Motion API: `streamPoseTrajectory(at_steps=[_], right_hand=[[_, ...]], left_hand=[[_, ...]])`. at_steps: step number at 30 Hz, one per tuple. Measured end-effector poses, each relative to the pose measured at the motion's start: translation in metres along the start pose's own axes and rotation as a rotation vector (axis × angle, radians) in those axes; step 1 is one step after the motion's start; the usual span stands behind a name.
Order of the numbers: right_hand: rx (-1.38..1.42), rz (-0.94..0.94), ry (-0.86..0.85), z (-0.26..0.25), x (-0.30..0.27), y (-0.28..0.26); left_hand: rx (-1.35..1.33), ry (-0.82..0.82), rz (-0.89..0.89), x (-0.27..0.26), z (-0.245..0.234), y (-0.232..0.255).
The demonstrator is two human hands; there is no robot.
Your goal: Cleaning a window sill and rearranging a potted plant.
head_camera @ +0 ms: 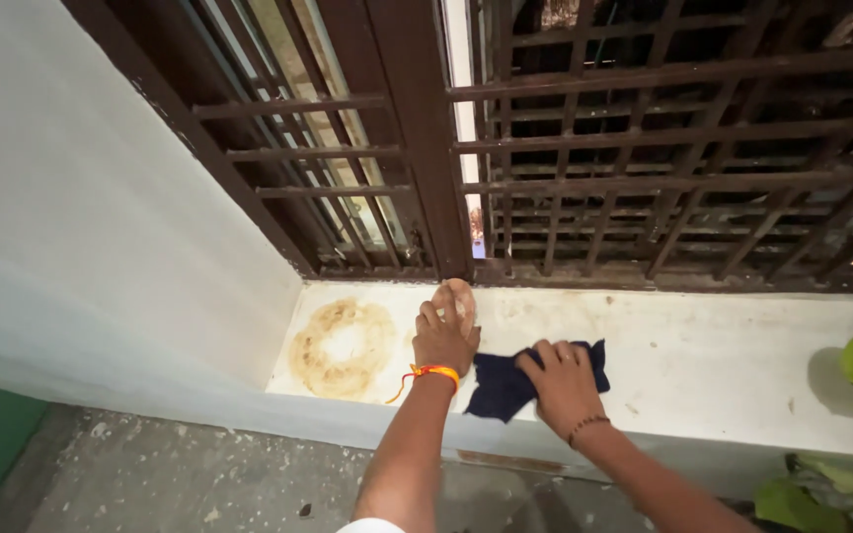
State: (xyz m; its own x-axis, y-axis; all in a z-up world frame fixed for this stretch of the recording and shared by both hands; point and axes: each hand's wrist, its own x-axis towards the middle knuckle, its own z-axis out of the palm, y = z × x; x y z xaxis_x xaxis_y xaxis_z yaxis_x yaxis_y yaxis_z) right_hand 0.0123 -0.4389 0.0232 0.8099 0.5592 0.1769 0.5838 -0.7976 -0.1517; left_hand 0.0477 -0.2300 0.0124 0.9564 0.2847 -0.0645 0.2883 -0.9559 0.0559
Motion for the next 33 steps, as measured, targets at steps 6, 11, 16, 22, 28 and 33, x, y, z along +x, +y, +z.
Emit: streamPoseTrajectory(at_steps=[6,11,16,22,28,33], right_hand=[[0.078,-0.035,0.037,0.0,0.003,0.056],[0.042,0.454,0.174,0.006,-0.015,0.171],[-0.068,0.65,0.414,0.006,-0.039,0.237],[-0.375,0.806,0.256,0.055,-0.013,0.194],[-0.303,0.436,0.151,0.029,0.023,0.033],[0.044,0.185,-0.077,-0.016,0.042,-0.014]], left_hand=[[0.024,-0.008,-0.003,-0.001,0.002,-0.002],[0.083,-0.136,0.008,-0.008,-0.02,0.001],[0.276,-0.109,0.157,0.021,0.009,0.004],[0.21,-0.222,0.071,0.02,-0.012,0.003],[0.184,-0.322,0.056,0.013,-0.029,0.007],[0.356,-0.329,0.146,0.024,-0.011,0.006]])
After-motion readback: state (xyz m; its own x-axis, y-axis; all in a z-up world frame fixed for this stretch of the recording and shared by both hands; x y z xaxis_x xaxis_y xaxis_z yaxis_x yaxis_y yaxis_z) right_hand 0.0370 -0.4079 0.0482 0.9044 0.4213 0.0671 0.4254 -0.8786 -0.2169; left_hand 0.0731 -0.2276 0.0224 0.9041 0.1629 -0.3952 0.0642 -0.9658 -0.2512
